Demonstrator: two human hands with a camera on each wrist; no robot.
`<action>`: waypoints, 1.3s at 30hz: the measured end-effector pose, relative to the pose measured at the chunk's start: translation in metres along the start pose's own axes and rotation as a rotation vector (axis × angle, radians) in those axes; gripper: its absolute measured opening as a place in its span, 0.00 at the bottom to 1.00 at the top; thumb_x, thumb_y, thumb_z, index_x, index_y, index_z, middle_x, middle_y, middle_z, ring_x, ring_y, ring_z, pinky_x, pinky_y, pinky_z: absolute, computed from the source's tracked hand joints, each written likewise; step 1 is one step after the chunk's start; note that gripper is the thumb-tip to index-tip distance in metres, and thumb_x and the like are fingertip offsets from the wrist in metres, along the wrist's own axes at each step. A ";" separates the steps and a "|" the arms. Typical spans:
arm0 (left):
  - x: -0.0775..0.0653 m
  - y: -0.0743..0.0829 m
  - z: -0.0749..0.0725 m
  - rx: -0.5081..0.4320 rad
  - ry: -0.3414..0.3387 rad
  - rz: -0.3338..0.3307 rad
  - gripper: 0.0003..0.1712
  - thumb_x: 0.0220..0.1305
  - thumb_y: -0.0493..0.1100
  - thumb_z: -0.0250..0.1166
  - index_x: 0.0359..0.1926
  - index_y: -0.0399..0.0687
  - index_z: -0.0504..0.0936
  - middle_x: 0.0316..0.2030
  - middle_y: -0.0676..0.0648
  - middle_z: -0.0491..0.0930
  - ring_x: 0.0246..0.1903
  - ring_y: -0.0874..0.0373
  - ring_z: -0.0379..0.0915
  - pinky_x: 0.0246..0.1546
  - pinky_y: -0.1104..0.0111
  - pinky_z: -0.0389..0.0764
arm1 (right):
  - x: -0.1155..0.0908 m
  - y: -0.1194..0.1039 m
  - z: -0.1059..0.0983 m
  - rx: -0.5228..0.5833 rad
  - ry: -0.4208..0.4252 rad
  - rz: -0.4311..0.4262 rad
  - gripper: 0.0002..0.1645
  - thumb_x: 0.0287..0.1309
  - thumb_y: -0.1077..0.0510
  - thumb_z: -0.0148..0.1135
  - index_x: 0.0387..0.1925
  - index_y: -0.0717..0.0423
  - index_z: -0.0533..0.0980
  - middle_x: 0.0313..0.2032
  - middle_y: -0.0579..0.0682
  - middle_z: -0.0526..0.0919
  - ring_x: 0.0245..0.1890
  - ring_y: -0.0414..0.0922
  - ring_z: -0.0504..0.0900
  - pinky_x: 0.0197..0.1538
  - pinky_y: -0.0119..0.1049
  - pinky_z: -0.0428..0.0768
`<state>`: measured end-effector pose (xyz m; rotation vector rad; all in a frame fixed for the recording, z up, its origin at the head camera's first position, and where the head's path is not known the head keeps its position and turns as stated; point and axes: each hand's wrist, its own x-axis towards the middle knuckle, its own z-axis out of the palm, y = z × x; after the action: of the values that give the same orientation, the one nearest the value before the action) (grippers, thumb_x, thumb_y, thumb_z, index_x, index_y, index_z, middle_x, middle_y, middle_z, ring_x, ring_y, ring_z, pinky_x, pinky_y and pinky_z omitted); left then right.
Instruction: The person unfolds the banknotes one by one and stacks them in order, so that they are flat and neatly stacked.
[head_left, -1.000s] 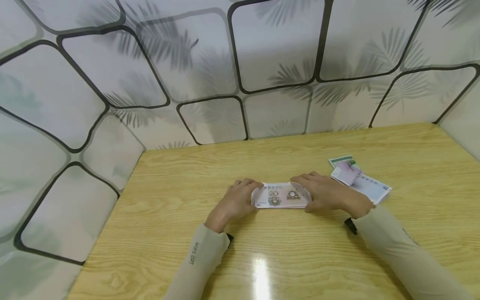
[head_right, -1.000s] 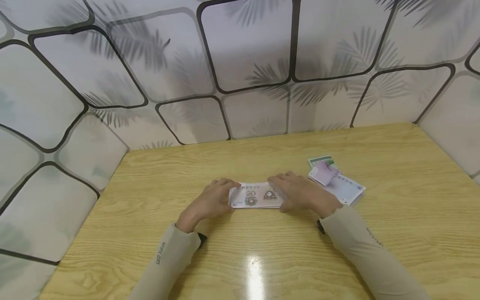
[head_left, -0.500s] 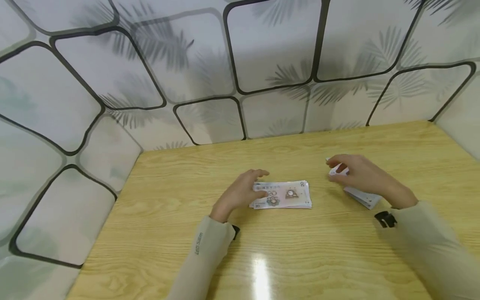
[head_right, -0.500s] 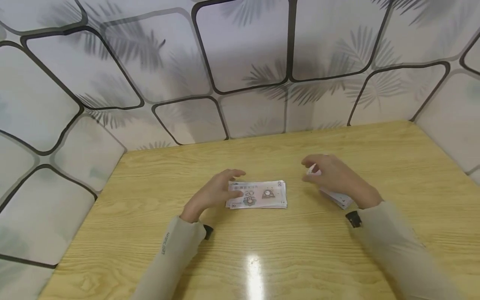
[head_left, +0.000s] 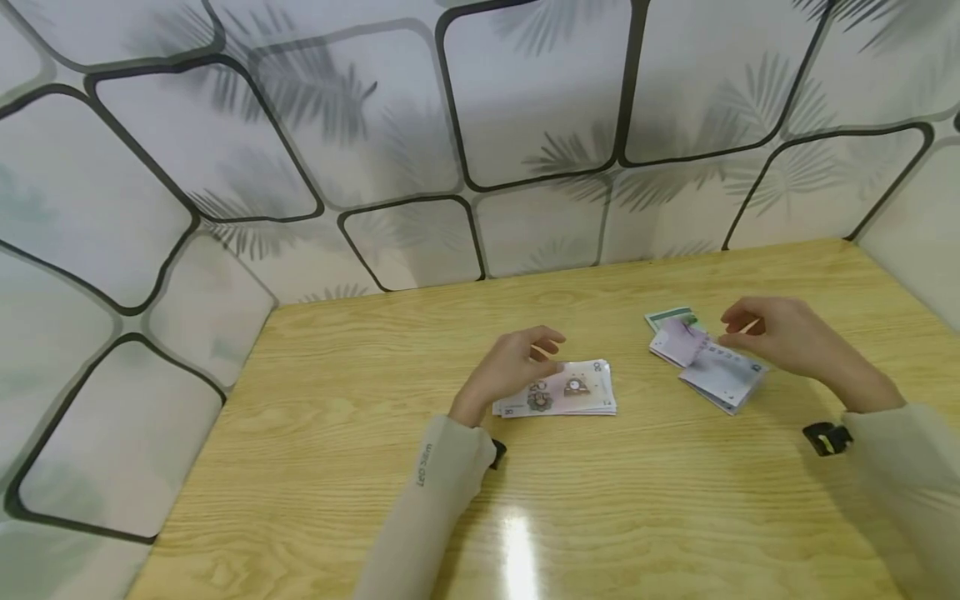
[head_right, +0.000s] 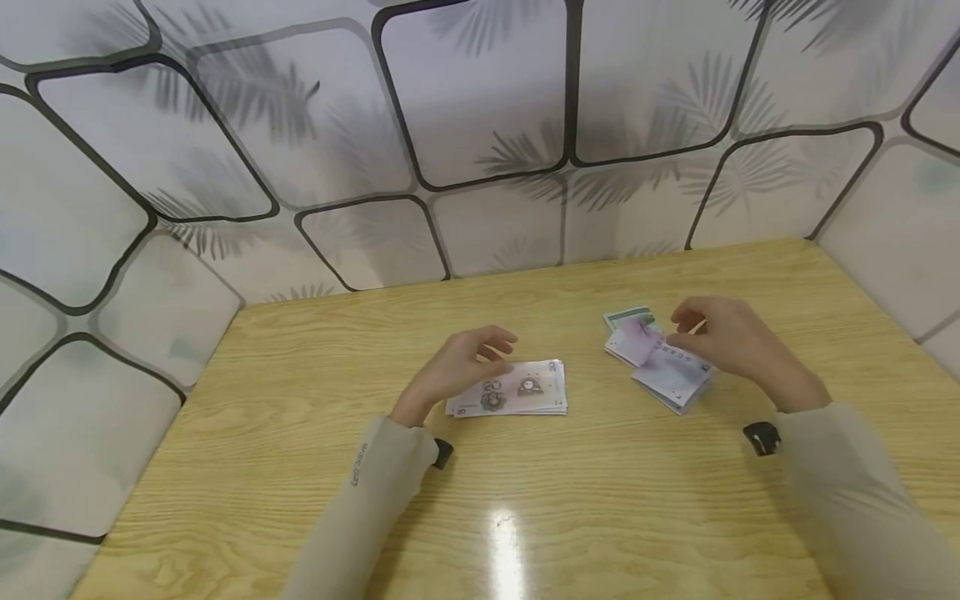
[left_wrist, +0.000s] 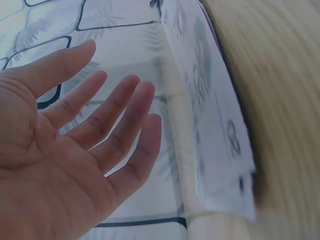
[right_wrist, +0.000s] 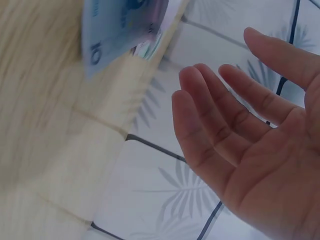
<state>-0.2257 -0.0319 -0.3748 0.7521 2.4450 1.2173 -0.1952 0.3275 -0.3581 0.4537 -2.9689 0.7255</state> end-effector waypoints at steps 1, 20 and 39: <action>0.002 0.001 0.001 -0.009 0.001 0.004 0.22 0.72 0.36 0.64 0.64 0.36 0.76 0.56 0.37 0.80 0.53 0.47 0.78 0.51 0.65 0.82 | -0.001 0.001 -0.001 -0.005 -0.005 0.010 0.14 0.62 0.65 0.69 0.44 0.72 0.79 0.36 0.59 0.86 0.36 0.55 0.84 0.34 0.38 0.80; 0.019 0.019 0.029 -0.076 -0.023 0.009 0.20 0.71 0.37 0.65 0.62 0.38 0.79 0.49 0.43 0.83 0.47 0.52 0.80 0.43 0.71 0.82 | -0.026 0.029 -0.012 0.032 -0.043 0.167 0.18 0.69 0.62 0.63 0.47 0.77 0.76 0.35 0.61 0.85 0.26 0.48 0.84 0.25 0.34 0.80; 0.035 0.034 0.053 -0.094 -0.059 0.036 0.18 0.71 0.38 0.65 0.60 0.39 0.81 0.47 0.46 0.84 0.42 0.60 0.79 0.39 0.76 0.80 | -0.038 0.043 -0.009 0.144 -0.096 0.205 0.14 0.70 0.69 0.57 0.47 0.82 0.73 0.33 0.58 0.84 0.27 0.48 0.84 0.29 0.37 0.86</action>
<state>-0.2176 0.0391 -0.3802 0.7963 2.3193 1.2944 -0.1717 0.3778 -0.3739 0.1964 -3.0971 0.9682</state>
